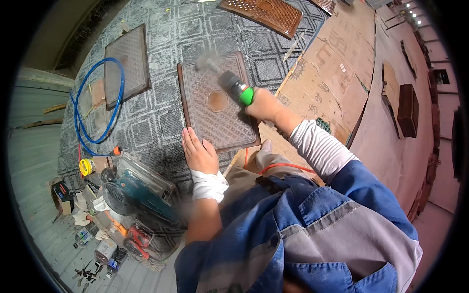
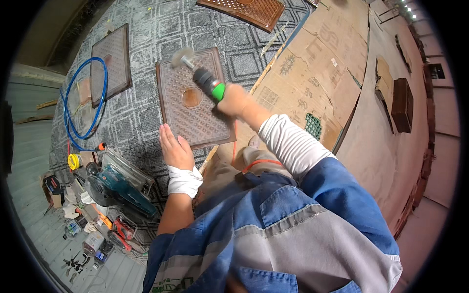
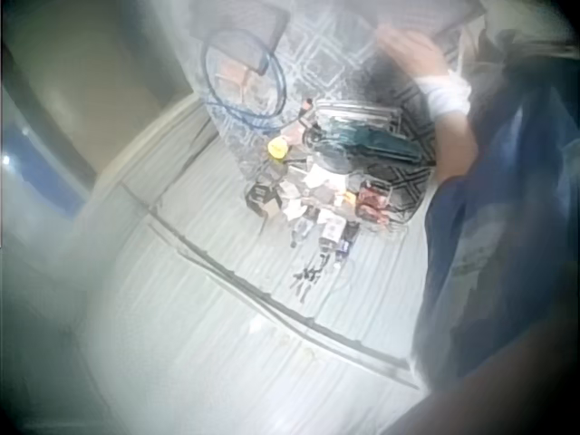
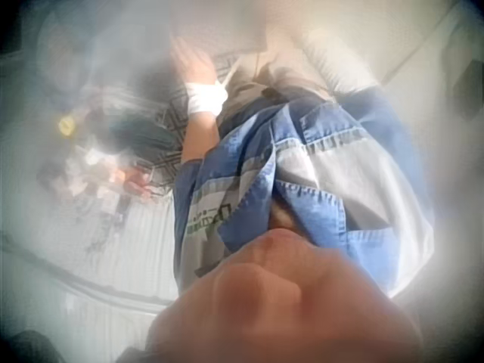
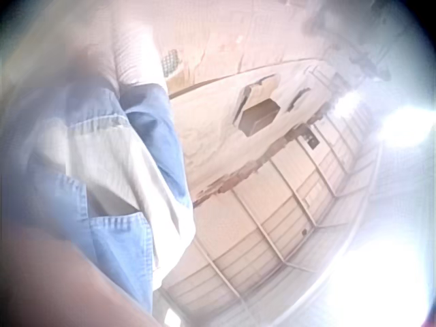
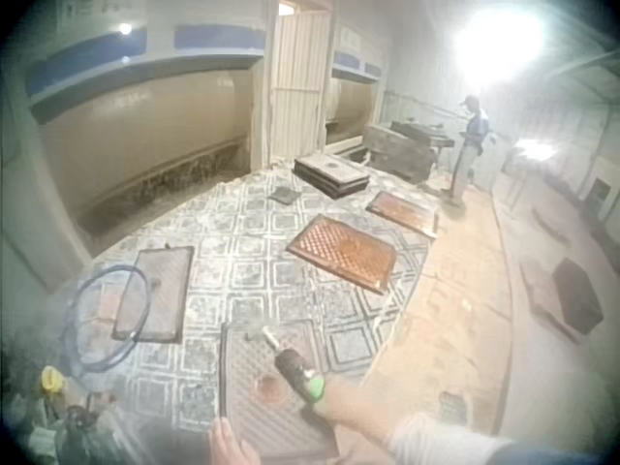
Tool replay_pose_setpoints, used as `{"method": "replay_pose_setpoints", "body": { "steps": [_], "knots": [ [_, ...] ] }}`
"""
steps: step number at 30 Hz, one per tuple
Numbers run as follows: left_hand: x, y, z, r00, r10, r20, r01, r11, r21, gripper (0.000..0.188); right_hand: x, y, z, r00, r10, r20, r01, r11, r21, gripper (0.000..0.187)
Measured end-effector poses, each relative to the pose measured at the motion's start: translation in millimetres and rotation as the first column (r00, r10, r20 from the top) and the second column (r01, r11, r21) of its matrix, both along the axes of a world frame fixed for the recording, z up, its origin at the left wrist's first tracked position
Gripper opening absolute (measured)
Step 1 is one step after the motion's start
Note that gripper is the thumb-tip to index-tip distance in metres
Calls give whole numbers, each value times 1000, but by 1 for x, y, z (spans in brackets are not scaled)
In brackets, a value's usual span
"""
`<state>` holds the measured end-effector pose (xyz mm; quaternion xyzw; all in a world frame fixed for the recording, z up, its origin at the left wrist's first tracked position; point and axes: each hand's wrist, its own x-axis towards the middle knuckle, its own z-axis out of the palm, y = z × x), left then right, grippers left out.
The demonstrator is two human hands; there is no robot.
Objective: The person sands the surfaces and edges of several ornate wooden panels using a handheld power sander.
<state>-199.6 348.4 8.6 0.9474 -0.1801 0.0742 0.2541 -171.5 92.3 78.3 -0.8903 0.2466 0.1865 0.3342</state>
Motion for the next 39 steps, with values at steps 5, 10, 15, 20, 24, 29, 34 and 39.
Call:
{"method": "replay_pose_setpoints", "body": {
  "steps": [5, 10, 15, 20, 24, 29, 34, 39],
  "knots": [
    [0, -1, -1, 1000, 3, -26, -4, 999, -35, 57, -9, 1, 9, 994, 78, -77, -80, 997, -23, 37],
    [-1, 0, -3, 999, 39, 12, -39, 999, -11, 59, -16, 11, 9, 978, 194, -73, -194, 981, 13, 38],
    [-2, 0, -6, 999, 34, 24, -35, 999, 39, 62, -9, -3, 6, 997, 27, -71, -27, 1000, -11, 38],
    [-1, 2, -10, 999, 33, 24, -34, 998, 54, 62, -11, -4, 9, 981, 152, -120, -157, 987, -34, 42],
    [-2, 3, -15, 998, 28, 47, -30, 999, 42, 59, -8, -16, 13, 997, -60, 49, 64, 995, -80, 30],
    [-2, 2, -16, 998, 34, 47, -37, 997, 62, 57, -19, -13, 11, 974, 204, -95, -207, 978, -25, 41],
    [-3, 1, -15, 996, 28, 89, -32, 999, 36, 56, -19, -18, 8, 998, 7, -58, -8, 1000, -20, 42],
    [-3, 1, -16, 998, 55, 34, -57, 997, 52, 56, -26, -5, 9, 990, 136, -21, -138, 987, -88, 40]
  ]
}}
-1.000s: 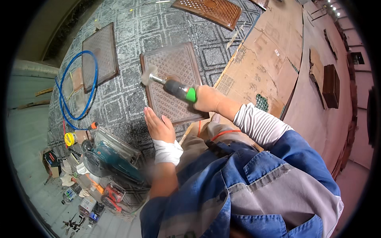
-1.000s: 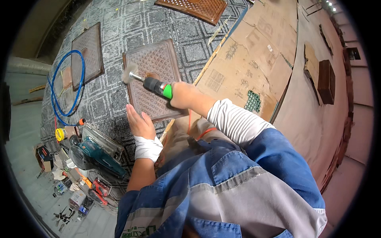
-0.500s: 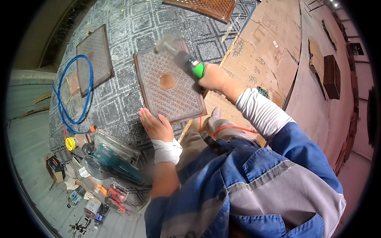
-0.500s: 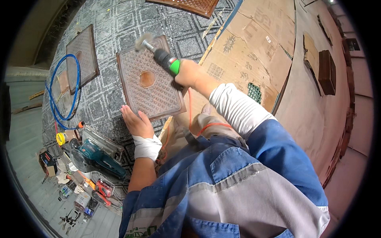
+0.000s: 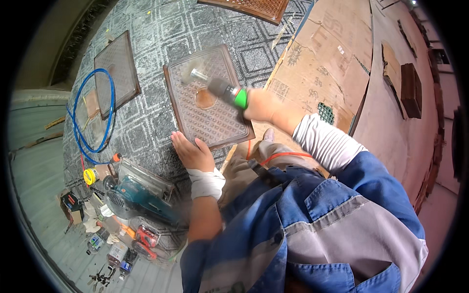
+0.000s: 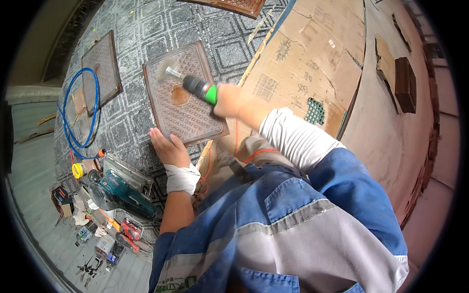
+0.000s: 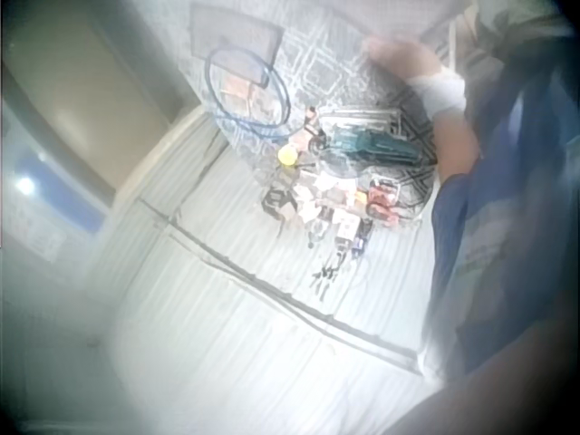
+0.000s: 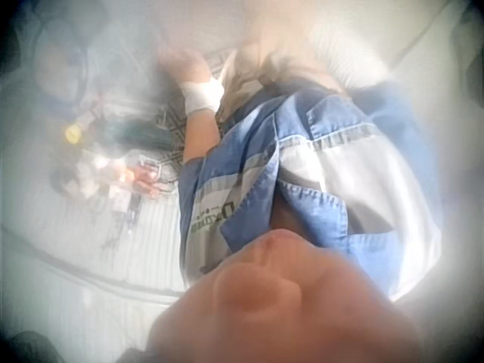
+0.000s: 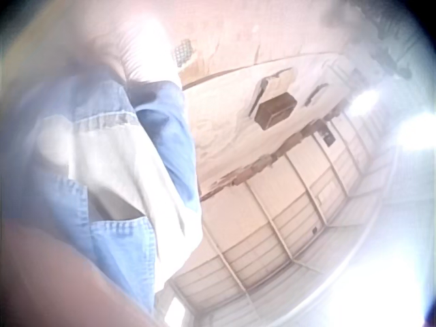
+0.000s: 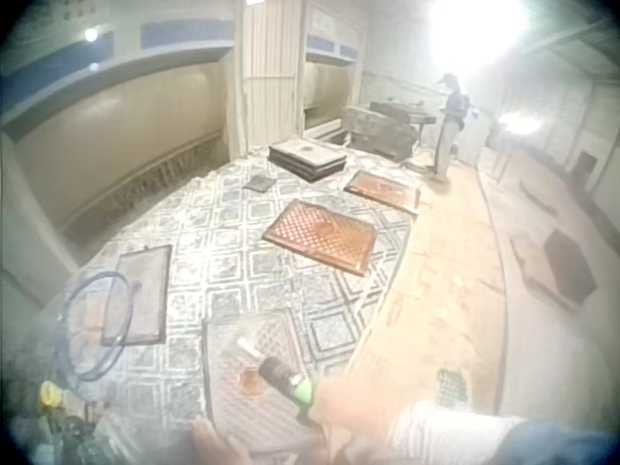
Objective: The person sands the surfaces and edges of several ornate wooden panels using a handheld power sander.
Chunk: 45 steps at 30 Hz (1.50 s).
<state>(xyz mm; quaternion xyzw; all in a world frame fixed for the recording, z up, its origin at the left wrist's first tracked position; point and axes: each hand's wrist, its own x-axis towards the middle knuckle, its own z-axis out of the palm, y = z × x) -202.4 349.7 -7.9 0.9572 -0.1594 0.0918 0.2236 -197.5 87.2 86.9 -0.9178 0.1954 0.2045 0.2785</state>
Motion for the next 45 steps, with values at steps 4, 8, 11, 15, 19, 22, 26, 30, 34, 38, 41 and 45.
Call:
{"method": "replay_pose_setpoints", "body": {
  "steps": [4, 8, 11, 15, 19, 22, 26, 30, 34, 38, 41, 45],
  "knots": [
    [-1, 1, -1, 998, -1, 55, 2, 1000, -17, 57, -19, 38, -6, 993, 99, -65, -94, 993, 71, 43],
    [-1, 1, -3, 1000, 12, 12, -12, 1000, -24, 59, -7, 8, -3, 997, -59, -39, 61, 998, 35, 39],
    [-1, 1, -4, 1000, 23, -6, -23, 1000, -8, 59, 0, -17, 2, 979, -194, -68, 197, 980, 26, 44],
    [0, 1, -4, 1000, 22, -12, -22, 1000, -5, 59, -26, 17, -1, 1000, 20, -3, -20, 1000, 7, 38],
    [0, 2, -5, 1000, 2, 31, -2, 1000, -4, 60, -25, 18, -3, 999, 42, -34, -41, 998, 37, 41],
    [-1, 2, -6, 1000, 6, 18, -6, 1000, 3, 59, -7, -15, 6, 991, -119, -68, 123, 991, 57, 43],
    [0, 1, -5, 1000, 24, -17, -23, 1000, 4, 57, -15, -3, 11, 998, -20, -64, 20, 1000, 0, 37],
    [-1, 2, -5, 997, -7, 79, 6, 1000, 16, 52, -38, 36, 1, 982, 173, -71, -163, 978, 129, 35],
    [-1, 2, -8, 985, -38, 169, 34, 999, 25, 48, -30, 10, 3, 997, -68, -38, 72, 991, 115, 34],
    [0, 1, -7, 995, -17, 101, 15, 1000, 18, 49, -28, 5, 15, 997, -44, -56, 46, 998, 47, 37],
    [0, 1, -5, 993, -22, 117, 20, 999, 26, 49, -38, 30, 14, 996, 26, -87, -18, 995, 95, 39],
    [1, 1, -7, 990, -32, 138, 25, 999, 47, 48, -41, 34, 2, 999, -34, -29, 36, 996, 78, 39]
  ]
}}
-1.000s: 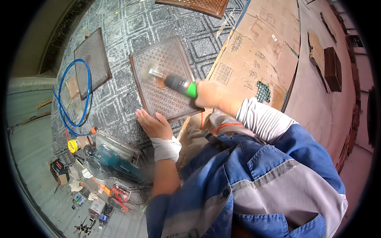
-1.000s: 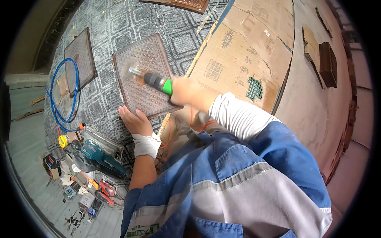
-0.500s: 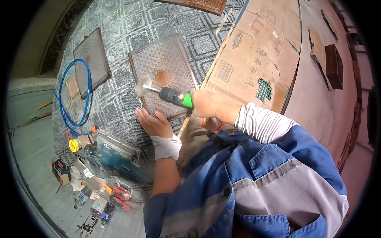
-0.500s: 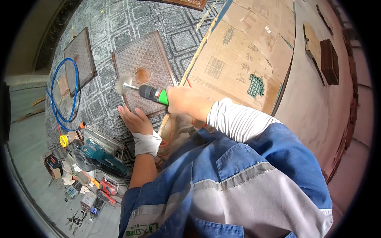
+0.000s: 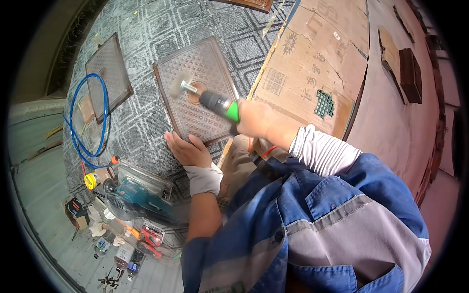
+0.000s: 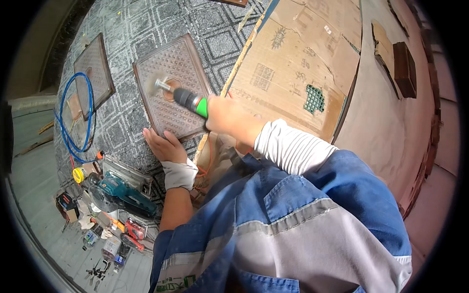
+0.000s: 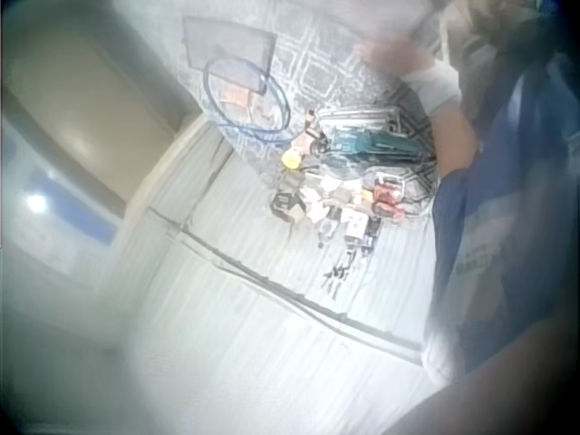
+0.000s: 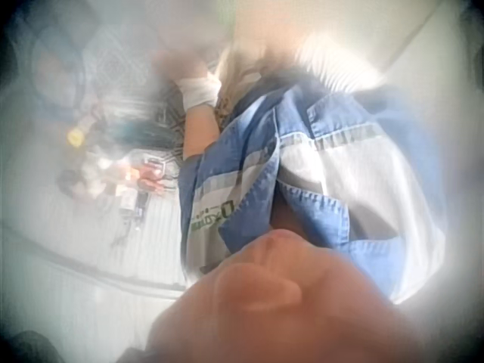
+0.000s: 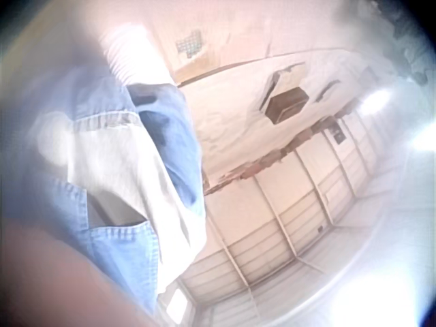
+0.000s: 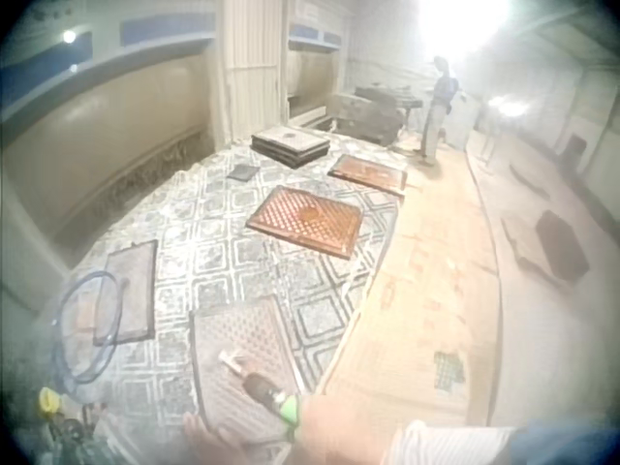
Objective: The person sands the surfaces and edges of several ornate wooden panels using a handheld power sander.
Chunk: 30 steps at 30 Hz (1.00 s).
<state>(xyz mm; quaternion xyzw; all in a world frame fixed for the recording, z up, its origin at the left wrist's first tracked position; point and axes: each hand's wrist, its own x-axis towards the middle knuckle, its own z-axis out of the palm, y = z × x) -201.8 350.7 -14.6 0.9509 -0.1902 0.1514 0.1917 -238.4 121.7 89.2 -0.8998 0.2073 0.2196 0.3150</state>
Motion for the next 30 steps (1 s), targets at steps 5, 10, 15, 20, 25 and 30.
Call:
{"method": "replay_pose_setpoints", "body": {
  "steps": [5, 10, 15, 20, 25, 30],
  "knots": [
    [0, 0, -2, 1000, -9, 29, 9, 1000, -18, 48, -2, 0, -1, 1000, 12, -25, -12, 1000, -4, 38],
    [1, 1, -1, 1000, -8, 4, 8, 1000, -3, 48, 3, -4, 4, 997, -70, -14, 70, 998, -2, 40],
    [0, 1, -3, 1000, -8, 16, 8, 1000, -15, 48, 18, -49, 0, 974, -214, -81, 213, 977, -15, 35],
    [1, 0, -2, 999, -14, 40, 15, 999, -32, 47, 23, -43, 8, 987, 65, 147, -53, 995, -88, 34],
    [1, 0, 0, 999, -14, 41, 15, 1000, -11, 46, 31, -57, 13, 979, -190, -72, 198, 974, 112, 29],
    [1, -1, 0, 1000, 2, 27, -1, 1000, -8, 46, 9, -75, 4, 999, 31, -28, -31, 1000, -5, 32]
  ]
}}
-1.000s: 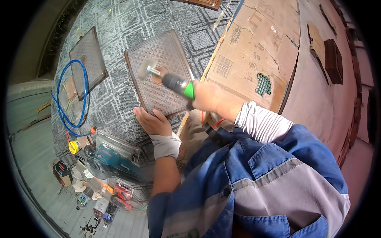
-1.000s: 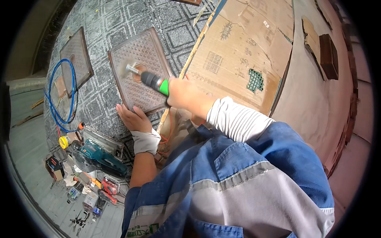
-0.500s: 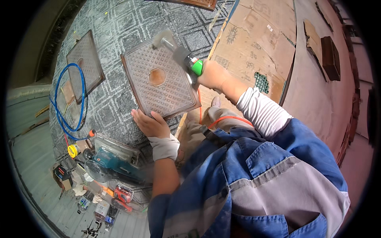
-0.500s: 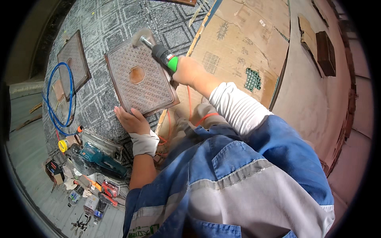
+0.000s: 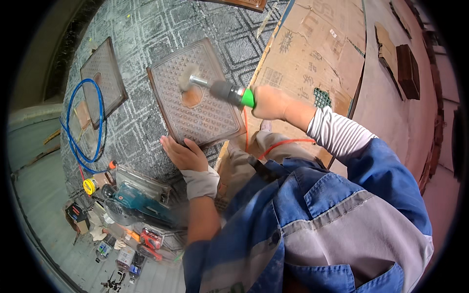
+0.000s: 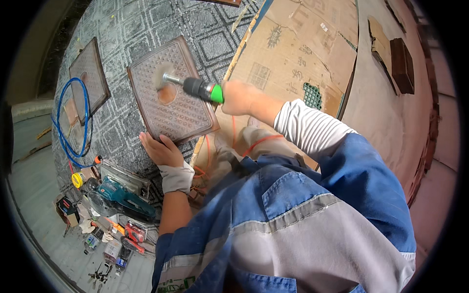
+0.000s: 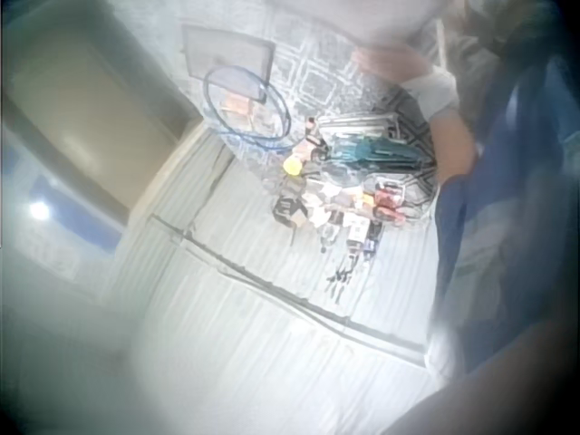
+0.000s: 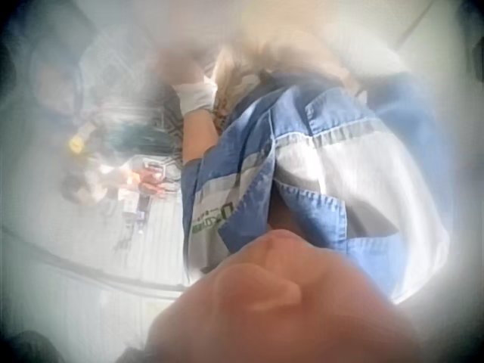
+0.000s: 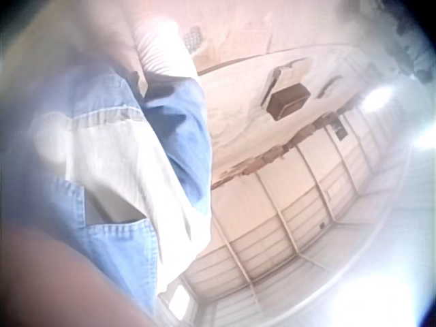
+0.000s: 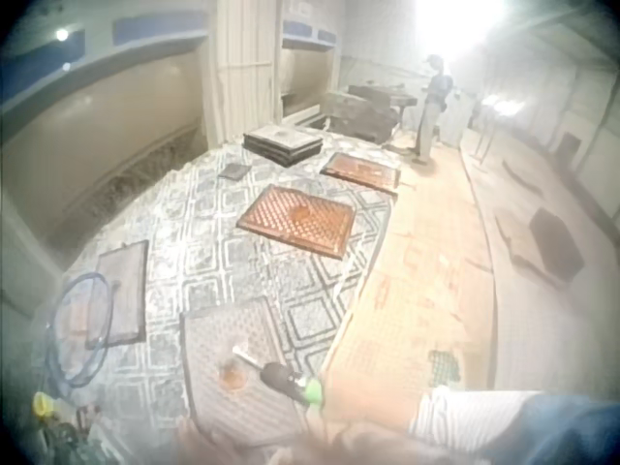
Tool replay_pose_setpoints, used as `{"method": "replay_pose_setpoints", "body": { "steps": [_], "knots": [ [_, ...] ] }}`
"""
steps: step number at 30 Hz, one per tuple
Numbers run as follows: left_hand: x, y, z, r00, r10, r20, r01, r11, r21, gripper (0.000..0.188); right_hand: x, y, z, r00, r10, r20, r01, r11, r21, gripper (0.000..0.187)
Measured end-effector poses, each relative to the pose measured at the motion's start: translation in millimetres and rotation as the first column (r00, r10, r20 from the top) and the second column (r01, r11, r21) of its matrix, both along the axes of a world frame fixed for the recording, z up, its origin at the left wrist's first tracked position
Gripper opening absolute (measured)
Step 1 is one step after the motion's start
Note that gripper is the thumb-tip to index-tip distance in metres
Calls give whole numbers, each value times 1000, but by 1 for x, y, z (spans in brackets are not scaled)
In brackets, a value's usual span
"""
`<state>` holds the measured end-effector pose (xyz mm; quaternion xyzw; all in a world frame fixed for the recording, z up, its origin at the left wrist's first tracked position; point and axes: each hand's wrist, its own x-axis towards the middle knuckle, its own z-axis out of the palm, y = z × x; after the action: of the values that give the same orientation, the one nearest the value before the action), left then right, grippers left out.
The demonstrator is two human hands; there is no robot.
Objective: The person sands the surfaces and edges of several ornate wooden panels using a handheld power sander.
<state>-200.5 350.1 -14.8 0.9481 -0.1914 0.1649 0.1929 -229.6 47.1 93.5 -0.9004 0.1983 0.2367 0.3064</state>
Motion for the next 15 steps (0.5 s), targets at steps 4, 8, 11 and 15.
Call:
{"method": "replay_pose_setpoints", "body": {
  "steps": [4, 8, 11, 15],
  "knots": [
    [1, 0, 1, 1000, -14, 23, 14, 1000, 9, 46, -15, 1, 3, 991, -130, -15, 131, 991, 37, 30],
    [-1, -1, 0, 998, -16, 61, 17, 1000, -4, 45, -19, 1, 0, 999, 42, 7, -42, 999, -15, 29],
    [-1, 0, -2, 994, -44, 102, 46, 999, -10, 45, -16, -2, -11, 974, -170, 149, 171, 985, 2, 29],
    [1, -2, -4, 990, -54, 132, 55, 998, -1, 45, -8, -8, -22, 998, -6, 68, 6, 1000, 4, 28]
  ]
}}
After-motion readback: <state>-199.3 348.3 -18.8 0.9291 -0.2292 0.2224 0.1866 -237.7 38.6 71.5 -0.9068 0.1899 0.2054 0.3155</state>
